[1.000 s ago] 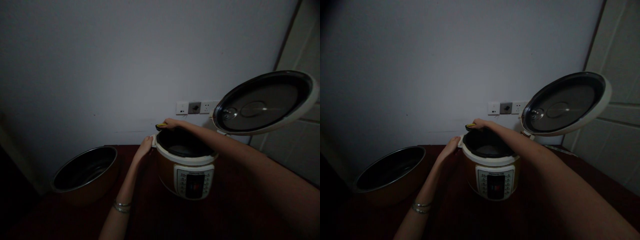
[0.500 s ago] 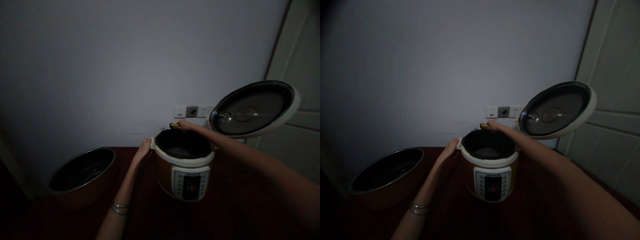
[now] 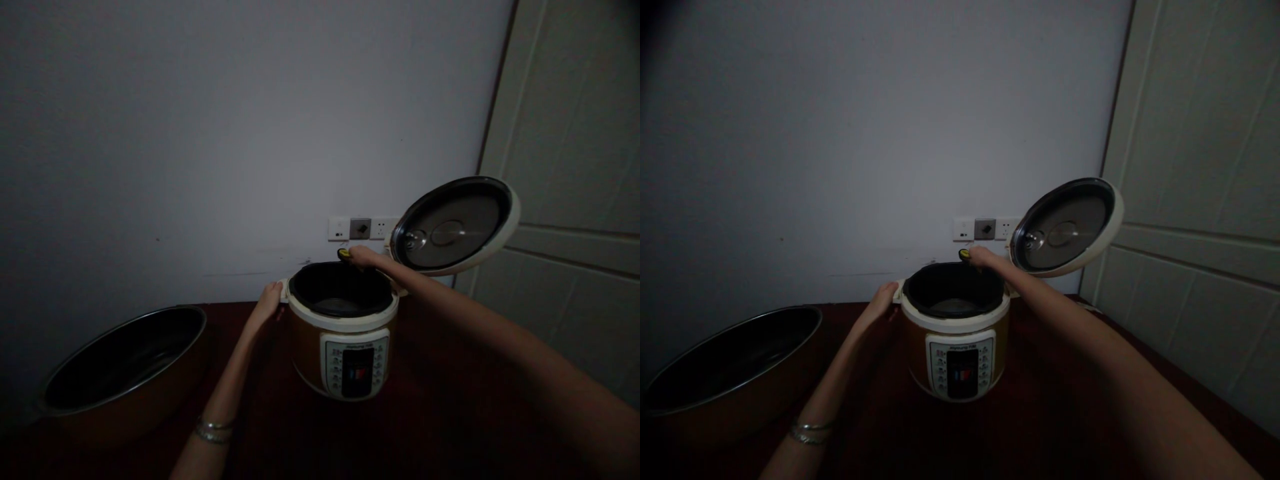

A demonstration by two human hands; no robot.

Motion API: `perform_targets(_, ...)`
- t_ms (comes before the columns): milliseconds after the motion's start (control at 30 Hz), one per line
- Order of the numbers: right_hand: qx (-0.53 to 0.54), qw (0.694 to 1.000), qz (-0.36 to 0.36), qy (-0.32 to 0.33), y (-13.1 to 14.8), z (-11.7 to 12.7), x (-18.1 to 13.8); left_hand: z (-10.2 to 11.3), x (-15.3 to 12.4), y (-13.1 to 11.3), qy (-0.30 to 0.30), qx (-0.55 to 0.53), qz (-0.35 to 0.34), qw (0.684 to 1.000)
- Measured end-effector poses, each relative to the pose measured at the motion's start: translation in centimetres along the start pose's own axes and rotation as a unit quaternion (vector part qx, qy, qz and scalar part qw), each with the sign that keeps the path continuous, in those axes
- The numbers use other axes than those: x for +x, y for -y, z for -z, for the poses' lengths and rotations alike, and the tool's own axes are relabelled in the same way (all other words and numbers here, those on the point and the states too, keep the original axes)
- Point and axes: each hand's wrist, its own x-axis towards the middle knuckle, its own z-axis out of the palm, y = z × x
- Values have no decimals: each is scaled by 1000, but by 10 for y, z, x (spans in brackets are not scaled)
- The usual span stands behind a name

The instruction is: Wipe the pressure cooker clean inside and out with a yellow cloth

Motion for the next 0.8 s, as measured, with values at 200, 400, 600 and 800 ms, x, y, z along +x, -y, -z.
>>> perform_targets(200,15,995,-52,-78,-6,12,-6,-1,-1,1,-2,7,-4,1000)
perform_targets(400,26,989,-91,-112,-26,33,-12,0,-1,1,2,20,6,1000)
perform_targets(600,61,996,-52,-37,-15,7,-33,0,0,-2,-2,29,9,1000)
perform_targets(800,58,993,-87,-58,-15,-1,-55,-1,0,-5,-5,31,14,999)
